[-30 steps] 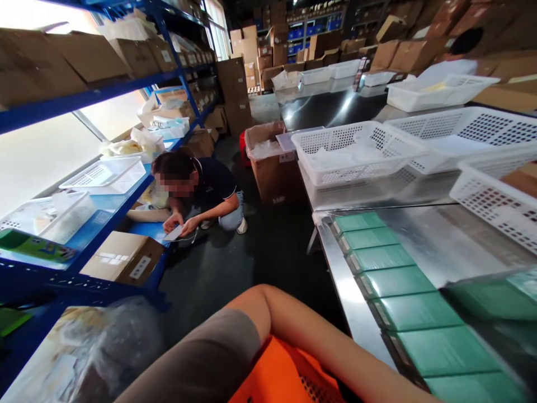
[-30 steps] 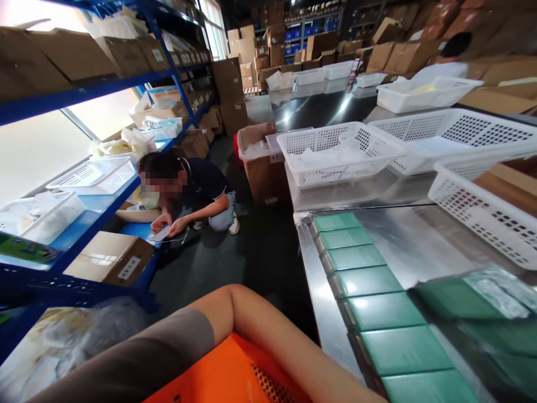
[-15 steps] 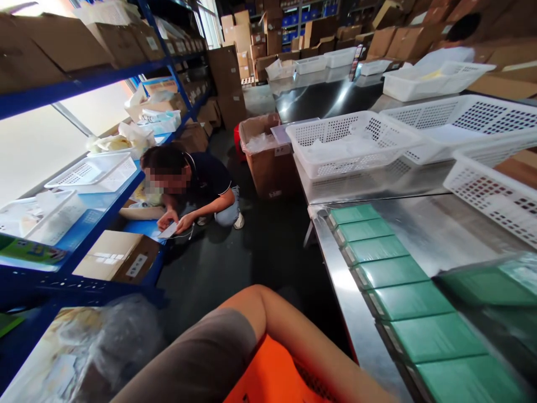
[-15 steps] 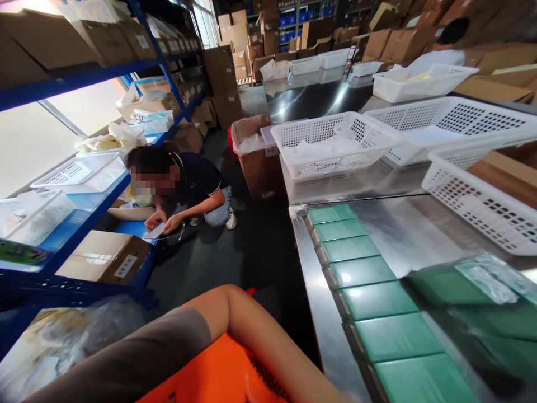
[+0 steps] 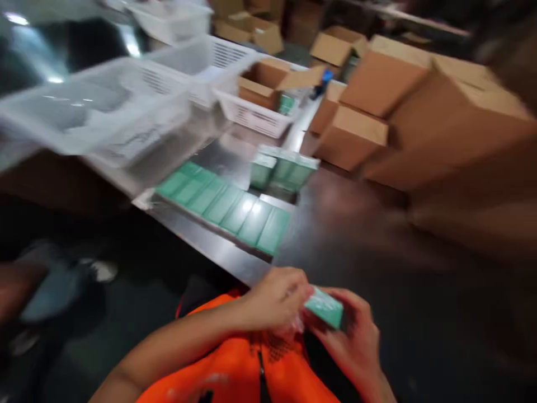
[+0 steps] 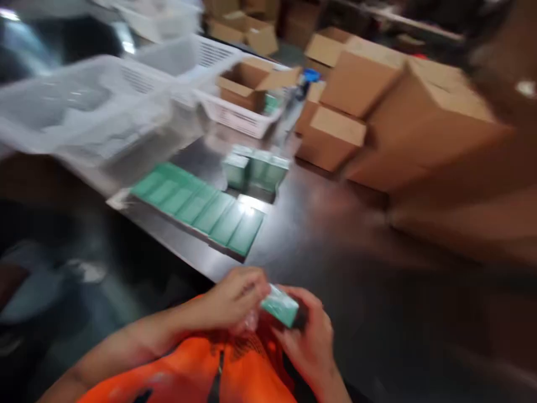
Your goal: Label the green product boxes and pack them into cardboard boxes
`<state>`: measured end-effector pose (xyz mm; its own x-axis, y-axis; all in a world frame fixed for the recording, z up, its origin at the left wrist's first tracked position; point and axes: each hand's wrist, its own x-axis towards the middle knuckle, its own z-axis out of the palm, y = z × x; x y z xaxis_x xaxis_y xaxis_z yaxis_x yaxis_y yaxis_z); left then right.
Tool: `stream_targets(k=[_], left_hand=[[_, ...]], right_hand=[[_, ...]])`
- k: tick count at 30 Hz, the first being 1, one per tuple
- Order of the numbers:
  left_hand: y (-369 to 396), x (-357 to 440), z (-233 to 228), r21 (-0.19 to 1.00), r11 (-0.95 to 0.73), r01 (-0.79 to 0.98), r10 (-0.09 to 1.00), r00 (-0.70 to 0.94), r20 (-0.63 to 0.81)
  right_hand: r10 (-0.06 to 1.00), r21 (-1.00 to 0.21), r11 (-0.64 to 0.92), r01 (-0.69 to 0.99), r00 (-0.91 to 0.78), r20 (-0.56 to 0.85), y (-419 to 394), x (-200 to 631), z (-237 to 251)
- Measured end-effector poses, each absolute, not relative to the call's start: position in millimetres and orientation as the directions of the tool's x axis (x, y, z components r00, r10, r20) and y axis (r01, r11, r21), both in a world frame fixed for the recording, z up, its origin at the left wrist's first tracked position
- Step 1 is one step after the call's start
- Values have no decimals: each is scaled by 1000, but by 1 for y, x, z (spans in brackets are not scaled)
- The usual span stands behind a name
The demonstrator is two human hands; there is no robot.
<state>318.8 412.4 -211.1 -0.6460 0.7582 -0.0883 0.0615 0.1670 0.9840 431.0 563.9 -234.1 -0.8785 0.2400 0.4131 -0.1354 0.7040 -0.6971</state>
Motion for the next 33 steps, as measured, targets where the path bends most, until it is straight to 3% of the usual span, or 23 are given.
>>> stream_targets(k=[2, 5, 13, 18, 24, 29, 33], left_hand=[[415, 312, -223, 985, 171, -32, 753, -640, -151], [423, 313, -234, 972, 199, -123, 757, -611, -232], [428, 331, -217, 979, 171, -112, 782, -589, -204], [434, 325, -217, 974, 227, -18, 758, -624, -188], [442, 326, -229, 924, 358, 133, 749, -633, -199], [444, 328, -247, 762, 570, 306, 732, -610, -303], [445, 331, -252, 633, 629, 451, 731, -621, -283]], right_hand=[[336, -739, 673, -2, -890, 309, 568, 441, -234], [355, -779, 627, 31, -901, 251, 573, 445, -235], [421, -880, 400, -256, -801, 425, 564, 444, -254], [390, -915, 255, -311, -833, 392, 568, 429, -265], [221, -880, 413, -234, -912, 346, 589, 439, -265], [285, -792, 567, -228, -847, 448, 595, 453, -247], [242, -750, 646, -143, -893, 379, 594, 459, -224]])
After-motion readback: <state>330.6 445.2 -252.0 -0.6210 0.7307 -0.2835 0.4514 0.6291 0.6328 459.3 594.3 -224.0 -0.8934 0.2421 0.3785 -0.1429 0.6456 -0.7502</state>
